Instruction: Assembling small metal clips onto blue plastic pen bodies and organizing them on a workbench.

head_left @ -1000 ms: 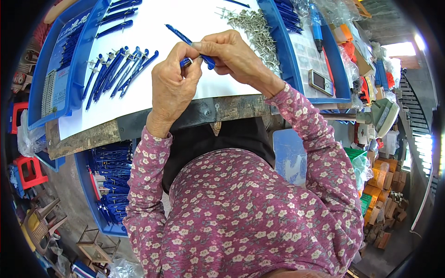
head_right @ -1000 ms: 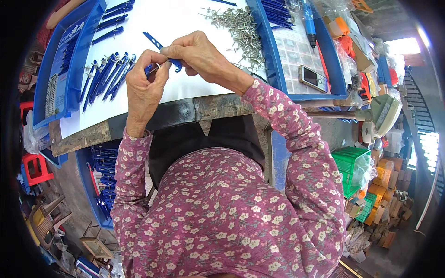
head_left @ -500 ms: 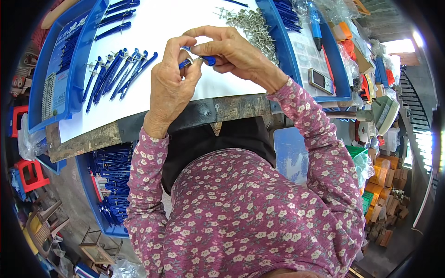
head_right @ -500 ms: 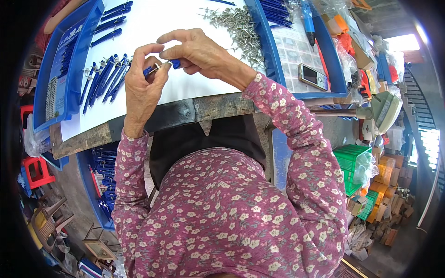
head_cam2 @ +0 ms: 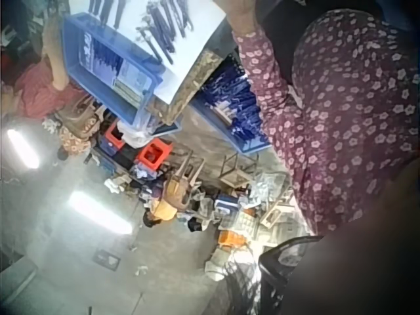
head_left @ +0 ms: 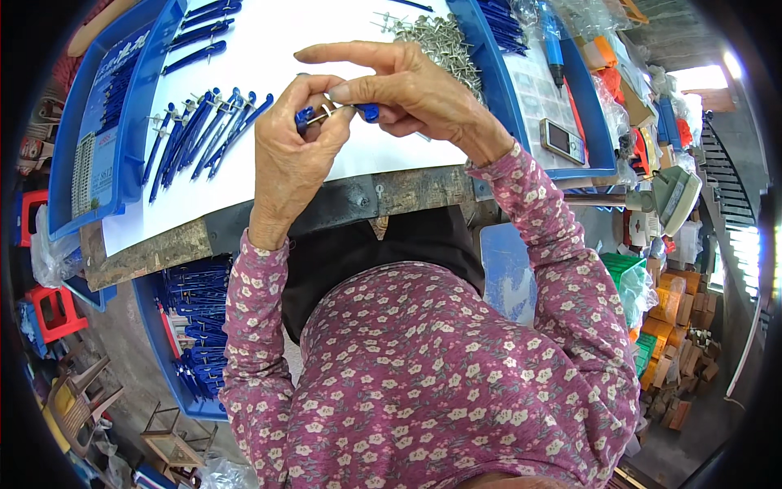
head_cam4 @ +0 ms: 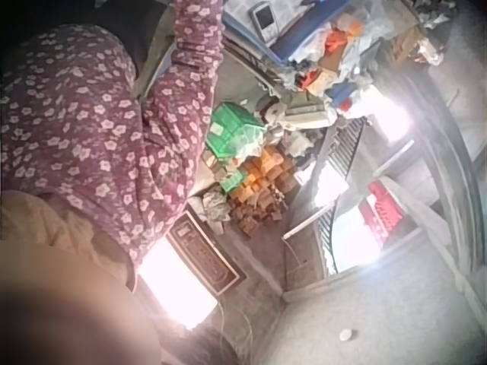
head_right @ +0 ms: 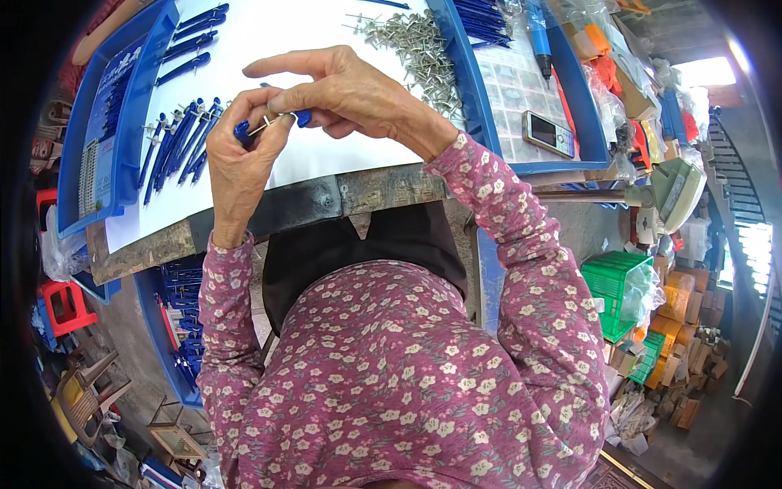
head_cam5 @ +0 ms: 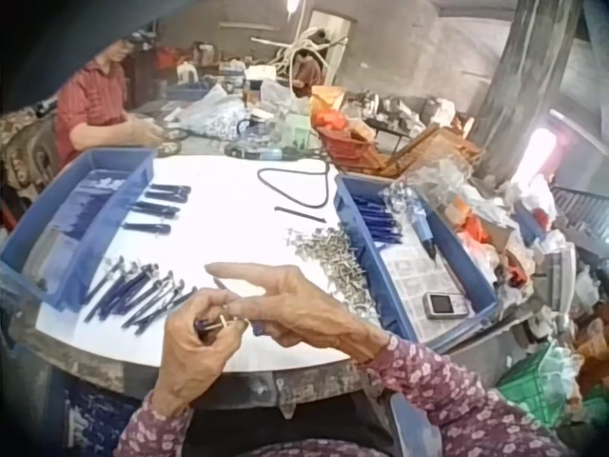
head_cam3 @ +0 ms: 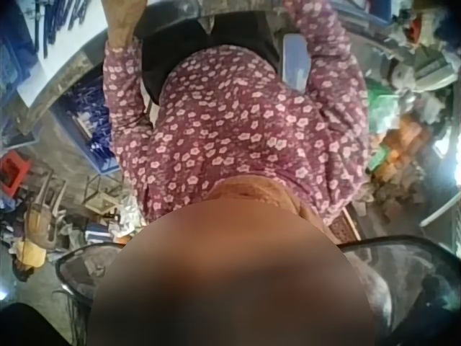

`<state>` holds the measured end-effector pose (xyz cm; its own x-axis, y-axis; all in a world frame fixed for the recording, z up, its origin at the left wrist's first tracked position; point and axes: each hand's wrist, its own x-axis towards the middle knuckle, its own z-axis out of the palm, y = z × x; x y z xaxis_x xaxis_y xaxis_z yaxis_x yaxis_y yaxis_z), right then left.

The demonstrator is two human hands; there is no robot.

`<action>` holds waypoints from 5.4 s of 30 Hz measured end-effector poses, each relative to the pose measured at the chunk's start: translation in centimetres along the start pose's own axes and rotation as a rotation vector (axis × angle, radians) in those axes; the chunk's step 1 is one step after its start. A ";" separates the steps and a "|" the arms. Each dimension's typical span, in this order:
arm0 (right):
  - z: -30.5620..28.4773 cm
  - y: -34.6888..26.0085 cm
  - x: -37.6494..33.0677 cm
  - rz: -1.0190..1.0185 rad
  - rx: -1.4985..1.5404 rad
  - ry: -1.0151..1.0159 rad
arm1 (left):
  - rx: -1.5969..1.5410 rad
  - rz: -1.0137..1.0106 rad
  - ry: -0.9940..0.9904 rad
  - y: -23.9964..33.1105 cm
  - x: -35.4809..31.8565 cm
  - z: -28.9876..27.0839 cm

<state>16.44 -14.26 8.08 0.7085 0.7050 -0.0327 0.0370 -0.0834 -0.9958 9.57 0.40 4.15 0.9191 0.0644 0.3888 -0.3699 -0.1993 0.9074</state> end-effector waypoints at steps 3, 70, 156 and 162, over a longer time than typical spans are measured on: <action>-0.2 0.2 -0.1 0.010 0.067 -0.054 | 0.015 -0.013 0.013 0.4 0.0 0.1; 0.8 1.3 0.7 0.132 -0.219 0.183 | 0.107 0.015 -0.035 -1.3 1.5 -0.6; 2.7 1.1 0.0 -0.102 -0.208 0.004 | -1.492 -0.271 -0.103 -5.6 0.6 -0.8; 2.8 0.7 -0.9 -0.077 -0.431 0.003 | -1.568 -0.237 -0.186 -5.9 0.3 -0.3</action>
<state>13.82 -12.98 7.15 0.6938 0.7189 0.0413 0.3803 -0.3171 -0.8688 11.99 1.87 -1.00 0.9332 -0.1918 0.3039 0.1178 0.9622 0.2456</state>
